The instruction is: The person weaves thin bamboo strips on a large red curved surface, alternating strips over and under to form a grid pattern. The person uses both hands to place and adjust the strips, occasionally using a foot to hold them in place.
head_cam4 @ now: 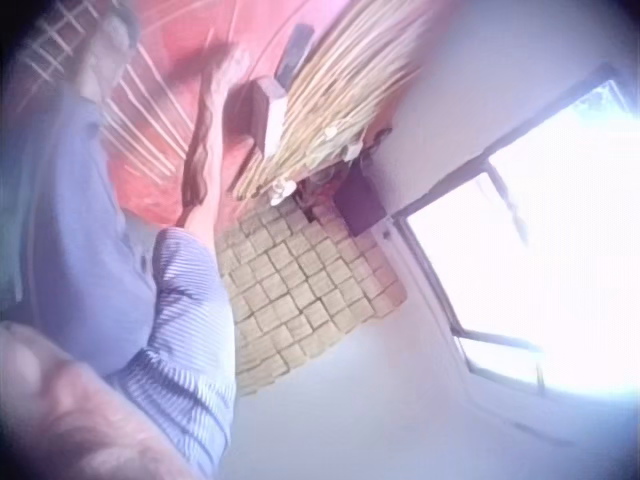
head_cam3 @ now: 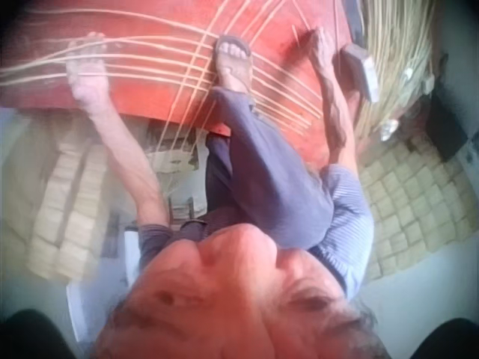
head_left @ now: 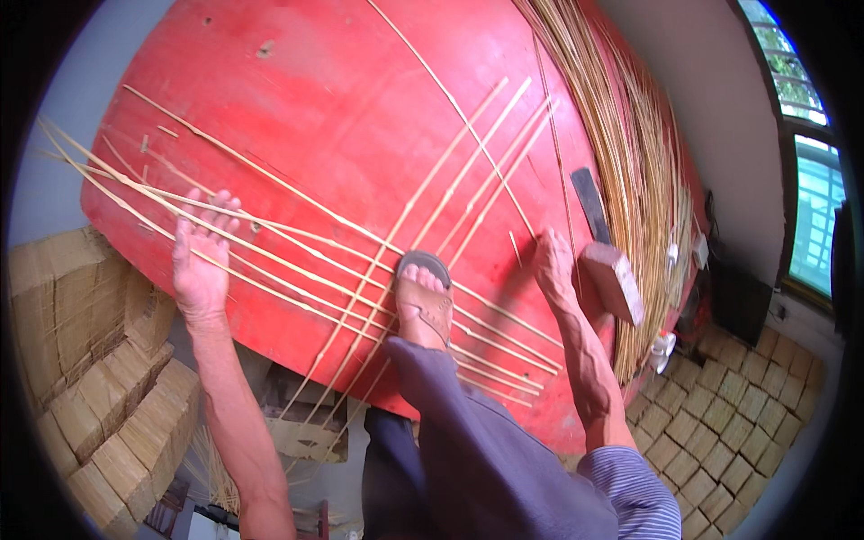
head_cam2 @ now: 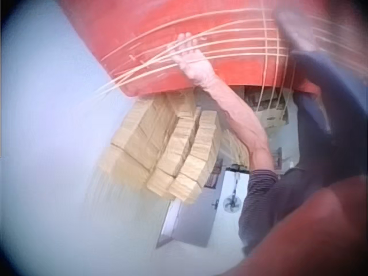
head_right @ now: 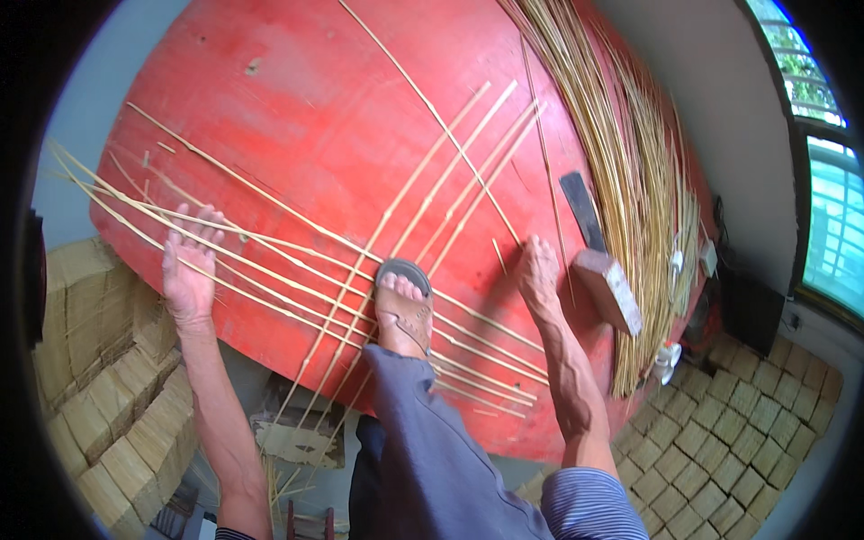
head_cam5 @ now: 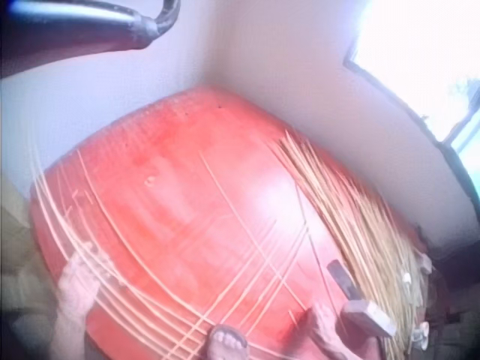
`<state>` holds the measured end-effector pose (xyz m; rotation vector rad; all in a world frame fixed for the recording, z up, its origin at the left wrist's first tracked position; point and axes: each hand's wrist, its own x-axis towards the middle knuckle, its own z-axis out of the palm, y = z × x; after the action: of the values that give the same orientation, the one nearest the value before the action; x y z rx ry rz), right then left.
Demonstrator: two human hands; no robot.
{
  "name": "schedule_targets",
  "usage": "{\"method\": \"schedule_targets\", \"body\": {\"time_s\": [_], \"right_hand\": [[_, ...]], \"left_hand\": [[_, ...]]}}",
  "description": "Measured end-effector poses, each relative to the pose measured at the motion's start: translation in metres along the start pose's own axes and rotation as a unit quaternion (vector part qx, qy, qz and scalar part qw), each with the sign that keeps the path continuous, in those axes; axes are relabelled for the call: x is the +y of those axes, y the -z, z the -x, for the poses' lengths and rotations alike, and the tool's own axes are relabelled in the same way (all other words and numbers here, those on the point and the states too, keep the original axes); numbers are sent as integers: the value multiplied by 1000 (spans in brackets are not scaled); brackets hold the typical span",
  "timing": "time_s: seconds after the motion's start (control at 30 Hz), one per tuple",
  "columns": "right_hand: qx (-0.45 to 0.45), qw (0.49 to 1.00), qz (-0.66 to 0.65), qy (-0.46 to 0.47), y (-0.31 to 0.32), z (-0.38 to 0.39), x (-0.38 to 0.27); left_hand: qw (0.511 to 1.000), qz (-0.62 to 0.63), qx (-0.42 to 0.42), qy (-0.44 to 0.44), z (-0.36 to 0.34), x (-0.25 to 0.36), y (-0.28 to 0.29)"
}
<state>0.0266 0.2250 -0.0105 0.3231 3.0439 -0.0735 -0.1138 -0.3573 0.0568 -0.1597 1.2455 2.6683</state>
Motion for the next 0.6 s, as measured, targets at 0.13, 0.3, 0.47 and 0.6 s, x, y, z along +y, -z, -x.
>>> {"method": "schedule_targets", "body": {"time_s": [0.13,0.3,0.47,0.6], "right_hand": [[7,995,-72,74,-11,-5,0],[13,959,-283,-28,10,-24,23],[1,991,67,-112,17,-58,53],[-23,995,83,-54,-7,-71,69]], "left_hand": [[994,-87,65,-11,8,10,-13],[995,-83,46,-16,5,6,-12],[998,-47,45,-13,7,7,-11],[998,-40,45,-15,9,17,-3]]}}
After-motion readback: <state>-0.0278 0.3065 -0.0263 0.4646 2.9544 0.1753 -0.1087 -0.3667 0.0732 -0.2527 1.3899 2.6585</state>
